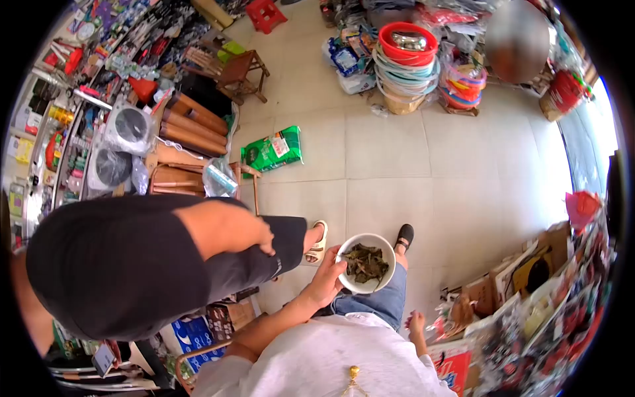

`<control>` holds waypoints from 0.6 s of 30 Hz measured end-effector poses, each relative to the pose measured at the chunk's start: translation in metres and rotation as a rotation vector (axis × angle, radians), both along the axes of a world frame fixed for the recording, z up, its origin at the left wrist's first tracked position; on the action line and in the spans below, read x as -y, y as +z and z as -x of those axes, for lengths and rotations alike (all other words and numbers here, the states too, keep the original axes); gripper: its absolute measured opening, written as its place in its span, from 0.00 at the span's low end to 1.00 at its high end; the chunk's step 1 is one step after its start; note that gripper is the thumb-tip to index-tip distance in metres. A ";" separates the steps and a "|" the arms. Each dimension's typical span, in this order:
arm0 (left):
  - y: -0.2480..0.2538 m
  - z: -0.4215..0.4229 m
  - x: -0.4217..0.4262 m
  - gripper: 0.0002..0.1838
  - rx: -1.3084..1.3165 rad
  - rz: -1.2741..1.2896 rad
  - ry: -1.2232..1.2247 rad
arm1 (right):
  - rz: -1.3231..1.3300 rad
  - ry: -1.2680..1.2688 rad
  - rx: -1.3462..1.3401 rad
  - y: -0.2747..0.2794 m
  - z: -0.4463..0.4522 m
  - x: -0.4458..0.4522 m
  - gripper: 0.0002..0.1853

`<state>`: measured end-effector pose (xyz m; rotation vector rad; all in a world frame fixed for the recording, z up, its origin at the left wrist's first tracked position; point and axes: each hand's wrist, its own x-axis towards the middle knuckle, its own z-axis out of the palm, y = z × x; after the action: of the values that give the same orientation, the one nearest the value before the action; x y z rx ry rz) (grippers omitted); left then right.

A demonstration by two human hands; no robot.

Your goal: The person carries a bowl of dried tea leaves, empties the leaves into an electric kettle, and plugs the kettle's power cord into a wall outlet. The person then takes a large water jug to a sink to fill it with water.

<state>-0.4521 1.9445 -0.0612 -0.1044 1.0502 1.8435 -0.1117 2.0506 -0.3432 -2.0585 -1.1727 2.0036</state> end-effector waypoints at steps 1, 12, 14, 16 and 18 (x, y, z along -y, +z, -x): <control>-0.001 0.012 -0.021 0.23 0.021 -0.025 0.039 | 0.111 -0.047 0.028 -0.001 0.003 -0.009 0.17; 0.020 0.210 -0.180 0.22 0.065 -0.096 0.426 | 0.531 0.072 -0.051 0.095 0.217 -0.318 0.38; 0.013 0.252 -0.188 0.24 0.062 -0.078 0.506 | 0.474 0.048 -0.111 0.083 0.278 -0.377 0.38; 0.003 0.294 -0.193 0.23 0.058 -0.078 0.578 | 0.320 0.038 -0.122 0.072 0.336 -0.433 0.36; -0.008 0.348 -0.197 0.23 0.034 -0.070 0.648 | 0.152 0.161 -0.018 0.070 0.412 -0.469 0.29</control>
<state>-0.8004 2.1415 -0.0696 -0.4793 0.9938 2.4427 -0.5237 2.5200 -0.2729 -2.0675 -1.2571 2.2440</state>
